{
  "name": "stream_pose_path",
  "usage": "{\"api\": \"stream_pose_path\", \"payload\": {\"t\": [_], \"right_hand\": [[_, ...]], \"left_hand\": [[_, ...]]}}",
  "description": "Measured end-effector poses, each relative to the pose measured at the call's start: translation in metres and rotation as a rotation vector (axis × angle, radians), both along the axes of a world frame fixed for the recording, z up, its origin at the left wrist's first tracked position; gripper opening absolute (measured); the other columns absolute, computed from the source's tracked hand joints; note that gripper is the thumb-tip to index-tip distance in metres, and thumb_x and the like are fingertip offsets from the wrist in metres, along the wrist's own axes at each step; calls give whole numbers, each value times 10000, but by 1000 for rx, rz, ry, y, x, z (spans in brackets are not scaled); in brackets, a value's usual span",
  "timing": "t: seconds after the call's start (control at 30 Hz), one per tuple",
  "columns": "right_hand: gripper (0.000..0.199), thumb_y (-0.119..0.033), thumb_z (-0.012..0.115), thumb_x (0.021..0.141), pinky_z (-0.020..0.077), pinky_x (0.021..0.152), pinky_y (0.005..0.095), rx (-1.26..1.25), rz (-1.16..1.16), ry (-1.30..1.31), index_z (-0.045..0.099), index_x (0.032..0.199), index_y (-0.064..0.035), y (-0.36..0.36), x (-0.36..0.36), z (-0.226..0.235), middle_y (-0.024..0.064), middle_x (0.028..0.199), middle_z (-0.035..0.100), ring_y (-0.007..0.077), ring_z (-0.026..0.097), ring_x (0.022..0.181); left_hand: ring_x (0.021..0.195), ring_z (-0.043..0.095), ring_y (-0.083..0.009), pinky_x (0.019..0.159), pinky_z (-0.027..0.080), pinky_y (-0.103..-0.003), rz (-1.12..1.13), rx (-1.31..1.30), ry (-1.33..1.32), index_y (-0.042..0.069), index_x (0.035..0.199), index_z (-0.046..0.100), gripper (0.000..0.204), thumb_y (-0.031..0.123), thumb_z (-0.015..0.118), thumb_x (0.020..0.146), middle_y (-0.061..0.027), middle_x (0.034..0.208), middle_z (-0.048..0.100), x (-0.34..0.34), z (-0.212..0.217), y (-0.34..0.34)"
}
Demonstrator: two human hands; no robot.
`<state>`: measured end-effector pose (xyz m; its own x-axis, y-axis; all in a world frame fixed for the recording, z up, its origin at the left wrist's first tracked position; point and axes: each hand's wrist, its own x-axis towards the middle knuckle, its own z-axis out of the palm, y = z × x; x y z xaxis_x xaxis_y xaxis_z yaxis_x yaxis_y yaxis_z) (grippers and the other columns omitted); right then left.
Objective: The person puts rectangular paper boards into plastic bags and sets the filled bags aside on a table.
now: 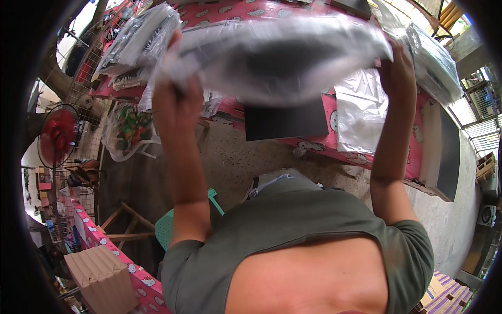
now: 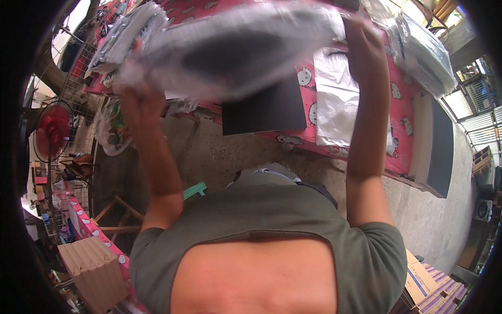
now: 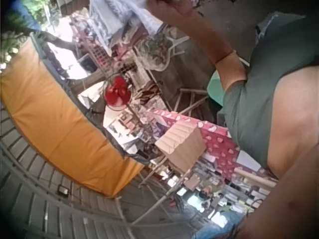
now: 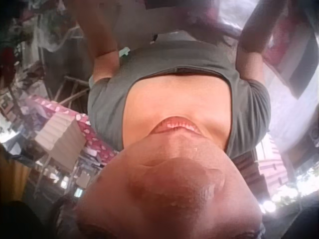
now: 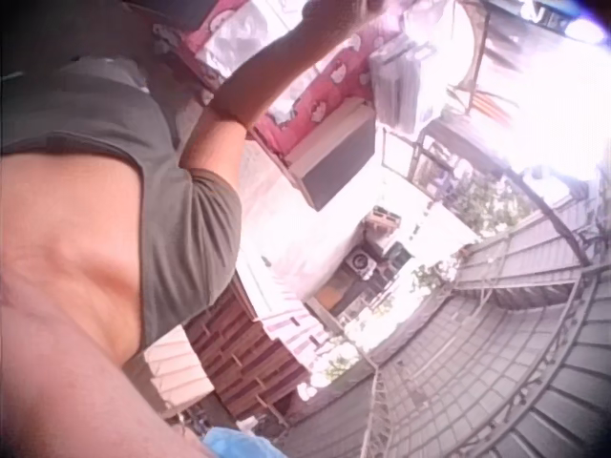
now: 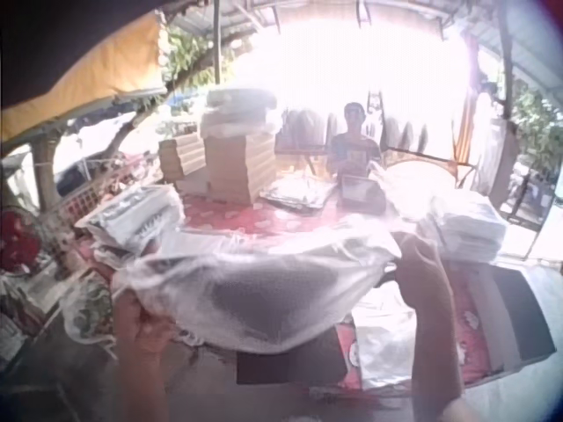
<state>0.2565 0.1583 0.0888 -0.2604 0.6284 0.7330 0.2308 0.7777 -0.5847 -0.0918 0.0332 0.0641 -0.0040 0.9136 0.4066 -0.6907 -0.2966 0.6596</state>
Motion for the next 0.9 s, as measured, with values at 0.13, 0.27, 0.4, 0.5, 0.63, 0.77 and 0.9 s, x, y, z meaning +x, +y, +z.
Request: {"api": "stream_pose_path", "payload": {"t": [0.13, 0.27, 0.4, 0.5, 0.63, 0.77, 0.9], "right_hand": [[344, -341, 563, 810, 418, 576, 257, -165, -172, -92, 597, 868, -4, 65, -58, 21, 47, 700, 574, 93, 511, 640], [280, -310, 584, 789, 409, 605, 289, -245, -186, -46, 619, 815, -33, 107, -82, -120, 56, 632, 573, 133, 501, 612], [243, -228, 617, 752, 403, 700, 263, -647, 21, 10, 630, 843, -3, 77, -57, -260, 54, 752, 590, 136, 525, 728], [279, -259, 637, 753, 389, 587, 256, -626, 89, 81, 609, 840, 5, 68, -78, -224, 17, 679, 557, 103, 494, 649], [266, -253, 646, 757, 401, 514, 248, -996, 26, 14, 584, 834, -6, 94, -68, -211, 24, 715, 555, 97, 487, 601], [189, -161, 628, 771, 461, 533, 278, -1377, 119, 281, 562, 880, -22, 29, -48, -210, 50, 782, 567, 122, 531, 637], [324, -130, 558, 817, 504, 476, 307, -1530, 334, 289, 405, 1088, -41, -66, -37, -195, 108, 897, 560, 183, 588, 675]], "left_hand": [[568, 543, -125, 365, 361, -195, 396, -210, -198, 9, 986, 539, 228, 195, 492, 863, -106, 851, 585, -36, 14, 90], [503, 496, -132, 393, 380, -232, 703, -391, 494, 2, 946, 567, 233, 208, 529, 843, -51, 690, 548, -43, -120, 112], [473, 498, -102, 387, 350, -239, 574, -814, 381, 15, 875, 614, 282, 268, 653, 755, -39, 585, 557, -23, -240, 67], [506, 514, -105, 456, 380, -268, 797, -758, 817, -2, 793, 637, 280, 273, 660, 743, -42, 595, 584, -22, -239, 56], [606, 586, -181, 532, 448, -278, 613, -815, 805, -13, 860, 608, 249, 216, 627, 763, -75, 702, 603, -10, -215, 66], [682, 590, -244, 491, 524, -364, 465, -958, 170, 47, 1121, 379, 314, 89, 488, 829, -129, 956, 522, 26, -196, 11], [656, 524, -203, 429, 509, -345, 803, -1014, -43, 88, 1141, 292, 303, 57, 403, 861, -120, 925, 464, 75, -196, -29]]}}
